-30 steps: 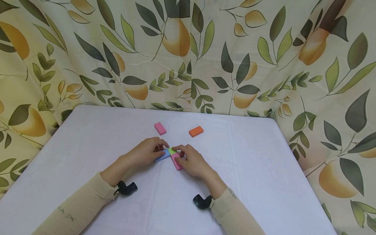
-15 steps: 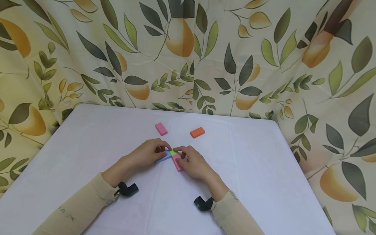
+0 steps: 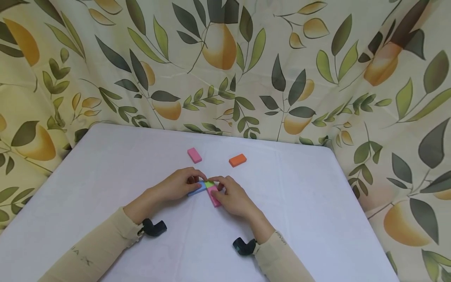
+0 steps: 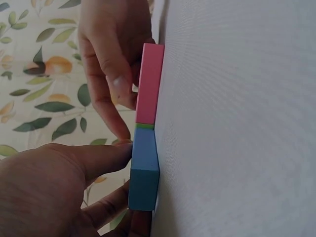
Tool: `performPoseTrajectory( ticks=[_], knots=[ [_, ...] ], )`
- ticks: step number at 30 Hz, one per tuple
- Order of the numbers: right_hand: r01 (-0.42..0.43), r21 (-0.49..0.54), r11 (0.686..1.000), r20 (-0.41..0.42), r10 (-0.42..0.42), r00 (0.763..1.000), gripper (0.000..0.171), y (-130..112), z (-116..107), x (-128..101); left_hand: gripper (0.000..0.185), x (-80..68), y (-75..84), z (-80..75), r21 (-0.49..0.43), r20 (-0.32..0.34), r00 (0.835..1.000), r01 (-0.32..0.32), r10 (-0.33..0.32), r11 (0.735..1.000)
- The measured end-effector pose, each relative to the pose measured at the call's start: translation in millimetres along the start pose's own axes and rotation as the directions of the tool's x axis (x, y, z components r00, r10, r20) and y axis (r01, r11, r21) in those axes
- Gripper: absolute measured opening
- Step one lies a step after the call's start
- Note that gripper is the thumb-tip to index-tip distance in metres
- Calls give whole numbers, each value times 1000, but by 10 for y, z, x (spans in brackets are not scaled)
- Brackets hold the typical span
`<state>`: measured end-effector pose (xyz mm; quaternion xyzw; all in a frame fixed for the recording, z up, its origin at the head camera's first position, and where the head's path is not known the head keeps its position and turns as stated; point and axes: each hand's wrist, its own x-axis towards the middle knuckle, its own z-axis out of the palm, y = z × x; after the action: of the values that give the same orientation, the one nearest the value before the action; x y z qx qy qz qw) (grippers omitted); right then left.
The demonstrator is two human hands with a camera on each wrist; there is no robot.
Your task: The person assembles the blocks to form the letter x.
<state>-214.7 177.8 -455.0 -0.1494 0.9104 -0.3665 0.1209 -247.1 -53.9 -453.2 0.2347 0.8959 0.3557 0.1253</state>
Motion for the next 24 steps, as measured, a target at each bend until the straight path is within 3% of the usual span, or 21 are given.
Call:
performPoseTrajectory(
  ticks=[8, 24],
  knots=[
    [18, 15, 1000, -16, -18, 1000, 37, -14, -17, 8, 25, 19, -30, -7, -18, 14, 1000, 7, -6, 1000],
    [-25, 85, 996, -17, 27, 1000, 39, 31, -112, 36, 25, 30, -71, 2, -51, 18, 1000, -4, 5, 999]
  ],
)
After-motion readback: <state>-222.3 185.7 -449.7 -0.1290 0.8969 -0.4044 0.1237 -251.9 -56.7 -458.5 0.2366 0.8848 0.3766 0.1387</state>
